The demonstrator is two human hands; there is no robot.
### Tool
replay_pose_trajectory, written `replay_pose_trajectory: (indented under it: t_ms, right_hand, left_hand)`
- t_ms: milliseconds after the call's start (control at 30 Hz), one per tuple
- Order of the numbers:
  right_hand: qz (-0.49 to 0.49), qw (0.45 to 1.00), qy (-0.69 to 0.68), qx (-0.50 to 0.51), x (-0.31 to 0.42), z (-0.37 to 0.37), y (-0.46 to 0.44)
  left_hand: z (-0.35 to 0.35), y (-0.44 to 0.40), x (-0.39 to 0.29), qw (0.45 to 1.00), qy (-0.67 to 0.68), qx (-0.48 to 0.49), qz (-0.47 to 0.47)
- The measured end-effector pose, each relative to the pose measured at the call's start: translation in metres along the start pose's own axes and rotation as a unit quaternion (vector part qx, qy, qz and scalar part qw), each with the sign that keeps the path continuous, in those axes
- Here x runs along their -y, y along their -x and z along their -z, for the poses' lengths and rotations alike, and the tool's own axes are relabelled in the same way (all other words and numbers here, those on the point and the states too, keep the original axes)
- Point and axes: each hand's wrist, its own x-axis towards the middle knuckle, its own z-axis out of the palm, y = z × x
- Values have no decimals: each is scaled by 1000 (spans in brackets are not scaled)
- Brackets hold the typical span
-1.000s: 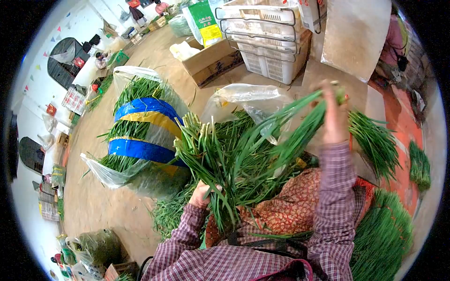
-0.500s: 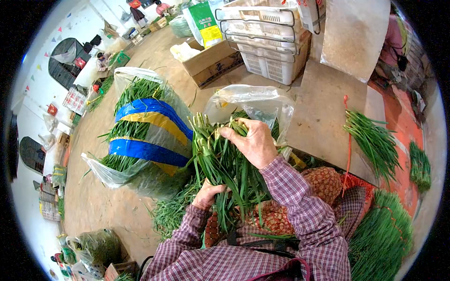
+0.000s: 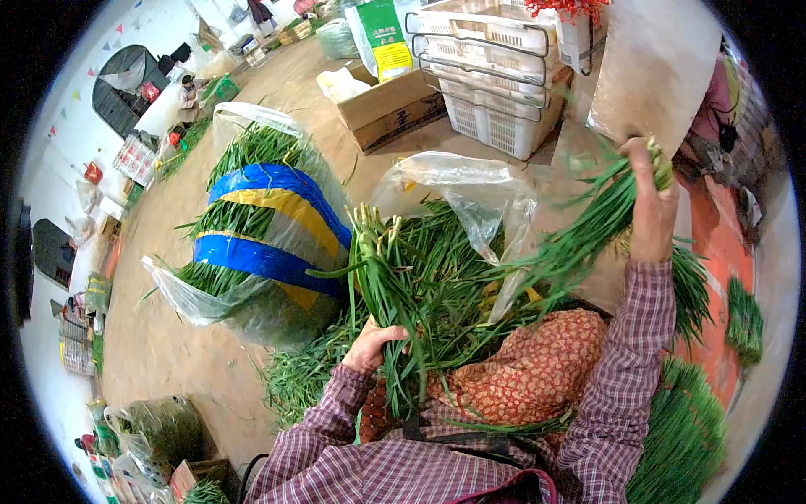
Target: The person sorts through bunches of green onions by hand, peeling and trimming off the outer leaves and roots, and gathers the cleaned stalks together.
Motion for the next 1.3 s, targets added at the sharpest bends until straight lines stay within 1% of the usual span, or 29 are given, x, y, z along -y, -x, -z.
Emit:
replay_pose_trajectory:
  t_ms: [33, 67, 100, 133, 167, 200, 233, 267, 300, 400, 467, 500, 567, 600, 667, 733, 800, 867, 900, 933, 967, 1000, 1067, 1100, 1133, 1200, 1233, 1267, 1300]
  right_hand:
    - [45, 995, 84, 25, 2, 2, 3]
    - [101, 986, 95, 90, 2, -3, 10]
    - [155, 970, 105, 155, 6, -15, 23]
    - [104, 968, 73, 216, 14, -29, 39]
    - [55, 971, 15, 230, 26, -47, 58]
    - [70, 952, 65, 290, 34, -57, 69]
    - [109, 944, 38, 309, 28, -70, 80]
    - [62, 942, -44, 327, 28, -83, 93]
    - [64, 928, 50, 364, 38, -86, 98]
    - [93, 935, 32, 342, 28, -111, 115]
    - [79, 932, 45, 350, 26, -113, 115]
    - [51, 934, 1, 354, 21, -114, 115]
    - [-35, 921, -48, 386, 18, -109, 112]
    - [-35, 920, -47, 386, 12, -108, 112]
    - [-57, 927, -116, 352, -7, -109, 113]
    - [-73, 921, -115, 364, -17, -103, 106]
    - [-75, 937, -153, 305, -23, -99, 100]
    - [-151, 939, -149, 272, -11, -78, 77]
    - [-159, 953, -169, 195, 5, -70, 70]
    - [-195, 949, -189, 161, 10, -60, 58]
    - [-149, 955, -176, 189, -10, -44, 39]
    - [-148, 955, -175, 190, -6, -46, 39]
    - [-26, 972, 12, 232, 7, -50, 41]
    - [-30, 961, 14, 274, 30, -60, 59]
    - [-10, 940, 83, 330, 21, -68, 66]
    - [-9, 915, 11, 402, -2, -93, 87]
    - [-18, 900, 61, 431, -5, -102, 92]
    - [33, 906, 45, 419, -6, -109, 99]
    - [38, 898, 62, 435, -9, -111, 100]
  left_hand:
    - [-7, -2, -4, 999, -37, -14, -1]
    - [-11, -3, -7, 997, -75, -29, -3]
    - [-9, -4, -7, 997, -74, -4, -1]
    - [-12, -5, -7, 997, -73, -4, -2]
    - [-18, -5, -7, 996, -86, -28, -3]
    - [-21, -4, -8, 994, -99, -52, -4]
    - [-22, -5, -8, 993, -103, -54, 5]
    - [-23, -5, -9, 993, -103, -54, 4]
    - [-25, -4, -9, 992, -112, -56, 1]
    - [-24, -5, -6, 992, -120, -44, 13]
    - [-28, -4, -7, 986, -157, -42, -24]
    - [-26, -2, -5, 986, -157, -42, -24]
    - [-16, 1, -1, 999, -44, -26, 2]
    - [-10, 0, 0, 1000, 5, -5, 17]
    - [-7, -2, 5, 999, 50, -18, -6]
    - [-5, -4, 2, 999, 28, -38, 1]
    - [-5, -5, 0, 998, 6, -58, 9]
    - [-6, -4, -2, 998, 4, -67, 4]
    - [-1, -4, -3, 998, -7, -64, 7]
    - [0, -4, -2, 998, -6, -65, 8]
    - [0, -4, -2, 997, -14, -81, -7]
    - [1, -5, -2, 995, -22, -96, -22]
    - [-4, -7, -5, 996, -33, -83, -10]
    - [-8, -8, -5, 996, -41, -82, -14]
    - [-12, -8, -5, 995, -48, -83, -19]
    - [-15, -9, -5, 996, -51, -75, -12]
    - [-15, -8, -5, 995, -65, -73, -14]
    - [-16, -8, -5, 994, -77, -72, -16]
    - [-16, -7, -6, 994, -77, -70, -20]
